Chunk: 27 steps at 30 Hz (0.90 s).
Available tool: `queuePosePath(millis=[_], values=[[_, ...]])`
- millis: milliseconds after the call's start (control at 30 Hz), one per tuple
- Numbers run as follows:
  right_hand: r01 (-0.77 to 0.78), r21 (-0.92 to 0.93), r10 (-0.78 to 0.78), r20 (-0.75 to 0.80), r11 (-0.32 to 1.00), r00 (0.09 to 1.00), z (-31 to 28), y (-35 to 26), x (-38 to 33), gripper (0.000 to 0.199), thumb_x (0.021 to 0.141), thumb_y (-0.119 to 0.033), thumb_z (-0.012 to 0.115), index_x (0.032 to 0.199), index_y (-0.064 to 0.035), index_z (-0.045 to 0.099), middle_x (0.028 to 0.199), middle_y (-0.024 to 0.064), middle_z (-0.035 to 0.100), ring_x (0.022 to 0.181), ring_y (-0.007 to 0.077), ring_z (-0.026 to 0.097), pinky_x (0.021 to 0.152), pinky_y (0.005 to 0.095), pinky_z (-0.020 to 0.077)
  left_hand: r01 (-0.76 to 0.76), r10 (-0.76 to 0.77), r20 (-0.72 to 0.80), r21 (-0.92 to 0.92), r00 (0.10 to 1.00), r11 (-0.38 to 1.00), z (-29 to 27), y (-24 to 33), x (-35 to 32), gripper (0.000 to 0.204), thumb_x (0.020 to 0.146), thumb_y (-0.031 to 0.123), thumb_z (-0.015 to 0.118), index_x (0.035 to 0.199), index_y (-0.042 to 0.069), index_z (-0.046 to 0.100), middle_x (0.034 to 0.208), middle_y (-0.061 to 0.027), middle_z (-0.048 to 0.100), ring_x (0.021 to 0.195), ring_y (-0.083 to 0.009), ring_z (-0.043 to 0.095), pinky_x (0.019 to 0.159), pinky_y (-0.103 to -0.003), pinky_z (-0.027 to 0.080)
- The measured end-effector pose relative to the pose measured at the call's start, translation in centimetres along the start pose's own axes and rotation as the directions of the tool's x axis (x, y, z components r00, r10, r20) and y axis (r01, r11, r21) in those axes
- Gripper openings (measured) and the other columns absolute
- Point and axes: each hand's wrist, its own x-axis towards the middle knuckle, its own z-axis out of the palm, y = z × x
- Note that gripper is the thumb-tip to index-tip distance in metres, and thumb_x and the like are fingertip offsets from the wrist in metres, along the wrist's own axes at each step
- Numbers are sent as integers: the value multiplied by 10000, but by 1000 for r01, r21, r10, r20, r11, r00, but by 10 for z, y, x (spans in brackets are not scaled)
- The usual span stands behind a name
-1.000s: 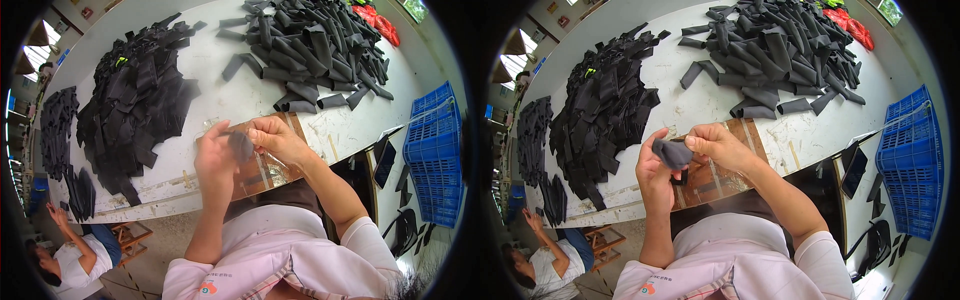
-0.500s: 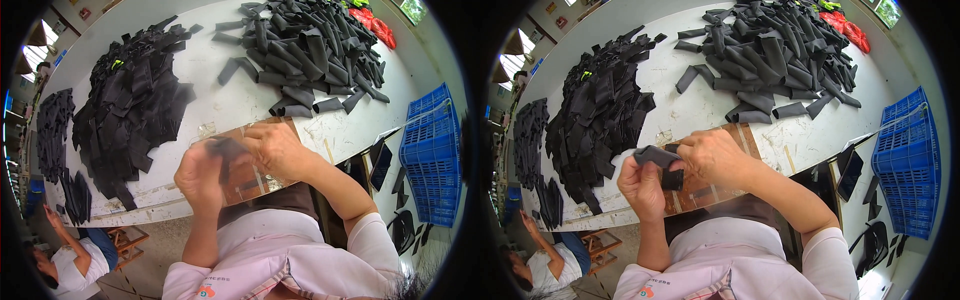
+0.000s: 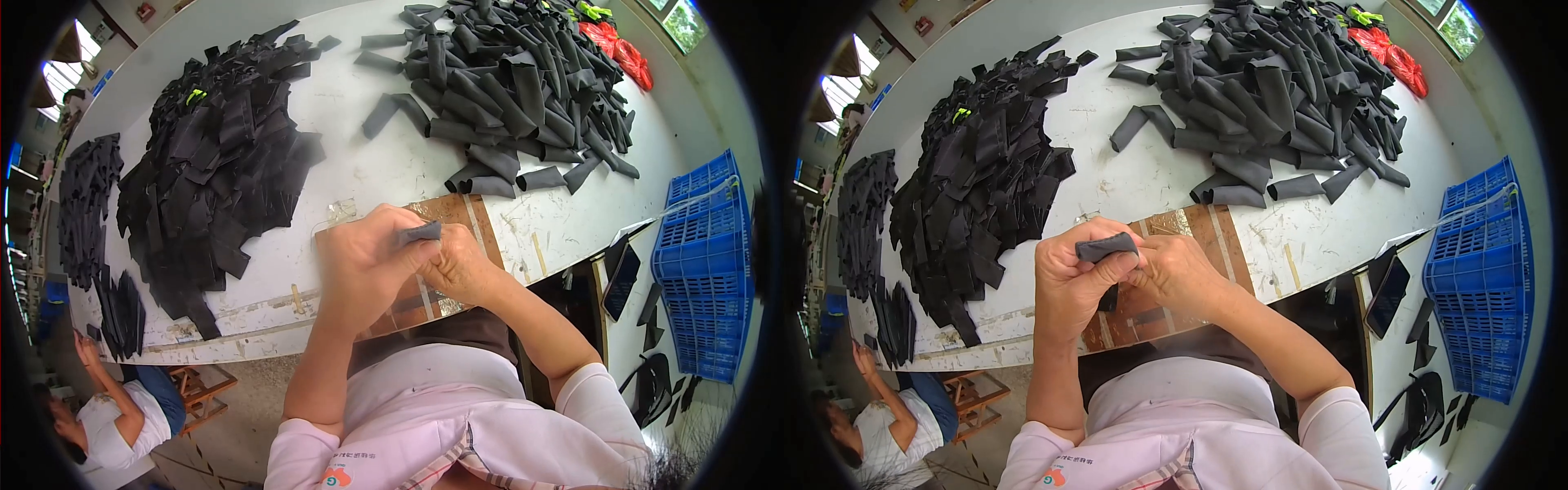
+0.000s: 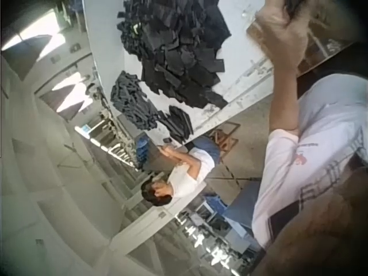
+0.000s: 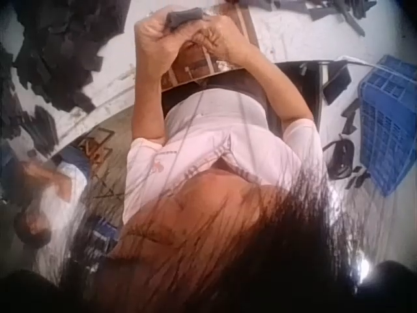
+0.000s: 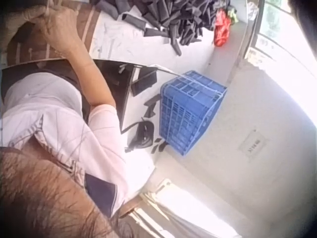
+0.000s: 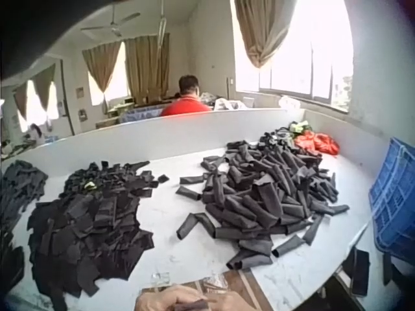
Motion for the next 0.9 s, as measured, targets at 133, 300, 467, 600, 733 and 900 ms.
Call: queuePosePath(millis=[133, 300, 467, 600, 733, 900], values=[[138, 27, -135, -95, 990, 986, -3, -11, 1, 204, 824, -218, 536, 749, -31, 565, 732, 112, 575, 650, 311, 552, 564, 375, 447, -281, 281, -23, -47, 960, 958, -1, 2, -4, 118, 708, 53, 658, 774, -16, 589, 789, -71, 597, 631, -130, 568, 582, -240, 440], [-60, 26, 59, 55, 998, 997, -4, -4, 2, 265, 848, -285, 503, 762, -41, 562, 708, 116, 564, 631, 323, 542, 561, 385, 441, -71, 71, 29, -21, 997, 997, -1, -9, 0, 97, 757, 50, 626, 808, -26, 593, 802, -82, 585, 665, -118, 531, 594, -217, 422], [-17, -74, 21, 65, 997, 998, -9, -12, 7, 277, 827, -304, 524, 772, -36, 569, 685, 118, 551, 641, 326, 539, 541, 404, 423, -224, 184, -195, -208, 963, 952, 10, -3, -10, 200, 804, 100, 611, 917, -48, 539, 842, -97, 598, 711, -91, 553, 607, -192, 451], [38, -170, -28, 63, 985, 998, -15, -17, 10, 246, 791, -283, 560, 765, -39, 574, 667, 109, 540, 638, 315, 538, 529, 401, 413, -403, 380, -187, -105, 906, 909, 5, -3, -10, 224, 850, 184, 550, 916, -29, 522, 868, -140, 593, 769, -200, 582, 719, -299, 475], [58, -253, -26, 129, 966, 991, -25, -32, 18, 157, 699, -174, 603, 769, -37, 573, 652, 95, 522, 628, 303, 525, 527, 387, 412, -422, 237, -397, -482, 886, 768, -4, -1, -14, 135, 858, 104, 515, 870, -24, 557, 862, -145, 612, 823, -202, 574, 768, -312, 448], [93, -225, -57, 161, 970, 985, -10, -20, 13, 114, 651, -80, 609, 747, -41, 561, 609, 90, 483, 592, 296, 497, 503, 376, 399, -333, 110, -360, -649, 926, 684, -6, -14, -16, 163, 859, 119, 512, 836, -33, 567, 860, -166, 613, 840, -218, 571, 819, -346, 417]])
